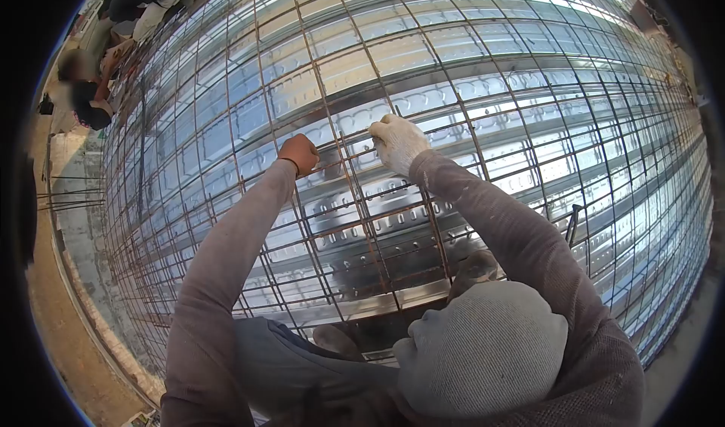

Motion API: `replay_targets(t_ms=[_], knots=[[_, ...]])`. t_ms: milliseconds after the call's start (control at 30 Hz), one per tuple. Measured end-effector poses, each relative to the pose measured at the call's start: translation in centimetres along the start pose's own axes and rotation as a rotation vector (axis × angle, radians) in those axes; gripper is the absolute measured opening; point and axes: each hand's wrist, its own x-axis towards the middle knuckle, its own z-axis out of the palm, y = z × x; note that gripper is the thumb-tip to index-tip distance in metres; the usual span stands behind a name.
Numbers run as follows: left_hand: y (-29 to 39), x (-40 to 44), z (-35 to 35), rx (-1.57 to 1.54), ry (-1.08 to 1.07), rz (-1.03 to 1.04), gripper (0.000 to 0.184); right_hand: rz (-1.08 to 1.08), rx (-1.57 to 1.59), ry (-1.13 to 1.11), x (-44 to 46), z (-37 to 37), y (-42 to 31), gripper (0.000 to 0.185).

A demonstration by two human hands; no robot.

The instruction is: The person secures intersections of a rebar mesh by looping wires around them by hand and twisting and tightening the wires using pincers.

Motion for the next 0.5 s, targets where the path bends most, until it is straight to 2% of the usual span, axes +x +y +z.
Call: replay_targets(t_ms=[33, 100, 133, 167, 200, 300, 367, 400, 467, 500], knots=[[-0.5, -0.2, -0.3, -0.009, 0.0, -0.004, 0.014, 0.031, -0.017, -0.028, 0.1, 0.0, -0.2, 0.017], [-0.8, -0.7, -2.9, 0.009, -0.277, 0.049, 0.016, -0.005, -0.064, -0.059, 0.5, 0.4, -0.2, 0.018], [0.6, -1.8, -5.2, -0.017, -0.415, -0.032, 0.014, -0.039, -0.105, -0.083, 0.9, 0.8, -0.1, 0.018], [0.3, -2.1, -5.0, -0.012, -0.416, -0.031, 0.014, -0.036, -0.102, -0.079, 1.3, 1.1, 0.1, 0.018], [-0.6, -2.2, -4.1, -0.081, -0.478, 0.153, 0.013, -0.044, -0.118, -0.146, 1.8, 1.7, 0.2, 0.019], [1.0, -3.7, -1.8, -0.126, -0.583, 0.269, 0.015, -0.049, -0.151, -0.261, 2.9, 2.8, 0.0, 0.023], [2.4, -4.6, 2.3, -0.365, -0.319, -0.215, 0.016, -0.045, -0.174, -0.311, 3.6, 3.5, -0.1, 0.027], [3.7, -5.3, 2.7, -0.357, -0.322, -0.21, 0.016, 0.014, -0.159, -0.367, 4.0, 4.1, 0.2, 0.03], [6.1, -6.7, 3.3, -1.303, -0.256, -0.615, 0.015, 0.109, -0.113, -0.43, 4.6, 5.5, 1.1, 0.036], [6.8, -6.9, 3.6, -1.3, -0.261, -0.61, 0.015, 0.115, -0.113, -0.426, 5.0, 5.8, 1.6, 0.036]])
